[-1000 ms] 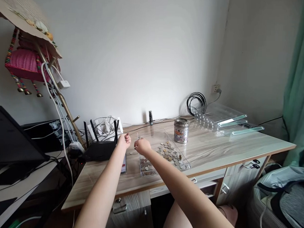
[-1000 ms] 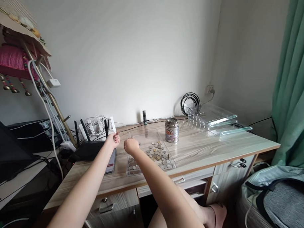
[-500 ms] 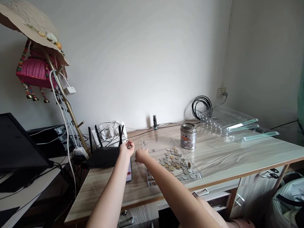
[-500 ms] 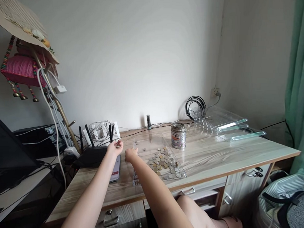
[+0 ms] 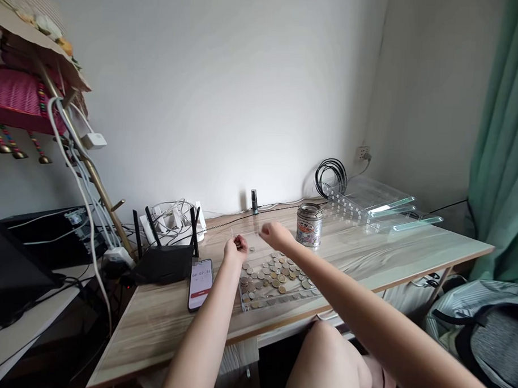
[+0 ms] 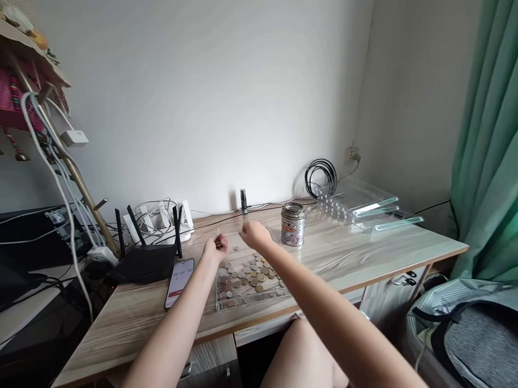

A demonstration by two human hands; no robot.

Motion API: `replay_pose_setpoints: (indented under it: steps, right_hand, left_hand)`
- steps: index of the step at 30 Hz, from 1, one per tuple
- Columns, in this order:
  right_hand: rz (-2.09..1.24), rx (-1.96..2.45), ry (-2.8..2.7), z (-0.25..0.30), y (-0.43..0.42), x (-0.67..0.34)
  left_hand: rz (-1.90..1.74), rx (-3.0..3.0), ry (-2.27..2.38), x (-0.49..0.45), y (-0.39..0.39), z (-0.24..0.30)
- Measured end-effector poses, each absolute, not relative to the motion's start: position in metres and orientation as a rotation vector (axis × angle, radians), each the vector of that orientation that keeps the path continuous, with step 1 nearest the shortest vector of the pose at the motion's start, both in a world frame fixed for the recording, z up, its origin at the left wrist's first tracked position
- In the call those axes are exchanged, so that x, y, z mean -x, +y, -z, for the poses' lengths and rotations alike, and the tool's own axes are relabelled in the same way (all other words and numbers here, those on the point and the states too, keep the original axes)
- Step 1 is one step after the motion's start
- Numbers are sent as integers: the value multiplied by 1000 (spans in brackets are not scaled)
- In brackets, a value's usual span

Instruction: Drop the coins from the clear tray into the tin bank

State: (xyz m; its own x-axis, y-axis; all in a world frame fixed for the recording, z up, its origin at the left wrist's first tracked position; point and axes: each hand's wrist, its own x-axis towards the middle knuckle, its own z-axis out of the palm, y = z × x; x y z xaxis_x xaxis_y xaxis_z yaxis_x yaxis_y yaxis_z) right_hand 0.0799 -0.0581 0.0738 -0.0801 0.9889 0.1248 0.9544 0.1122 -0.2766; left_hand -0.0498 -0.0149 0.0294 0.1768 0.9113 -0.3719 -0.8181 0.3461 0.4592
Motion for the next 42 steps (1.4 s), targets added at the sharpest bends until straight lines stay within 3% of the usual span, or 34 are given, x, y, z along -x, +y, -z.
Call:
replay_pose_setpoints:
  steps: [5, 10, 18, 22, 25, 28, 34, 42]
  right_hand:
    - [-324, 2102, -2376, -36, -104, -107]
    - [-443, 2075, -2617, -33, -114, -102]
    - [-1082, 1868, -2219, -29, -95, -115]
    - [-965, 1639, -1981, -50, -78, -109]
    - [-560, 1671, -1980, -61, -75, -107]
    - [-232, 1855, -2038, -50, -82, -109]
    - [-385, 1908, -2262, -5, -99, -107]
    - [-554, 1816, -2317, -10, -103, -102]
  left_hand:
    - [-1016, -272, 665, 34, -18, -19]
    - [-803, -410, 714, 18, -29, -11]
    - [-753, -612, 825, 22, -30, -5]
    - [-604, -685, 860, 21, -33, -5]
    - [-451, -722, 789, 23, -36, -9]
    - [-525, -629, 774, 25, -36, -13]
    - [-751, -517, 737, 23, -30, -10]
    - [-829, -512, 755, 24, -31, -10]
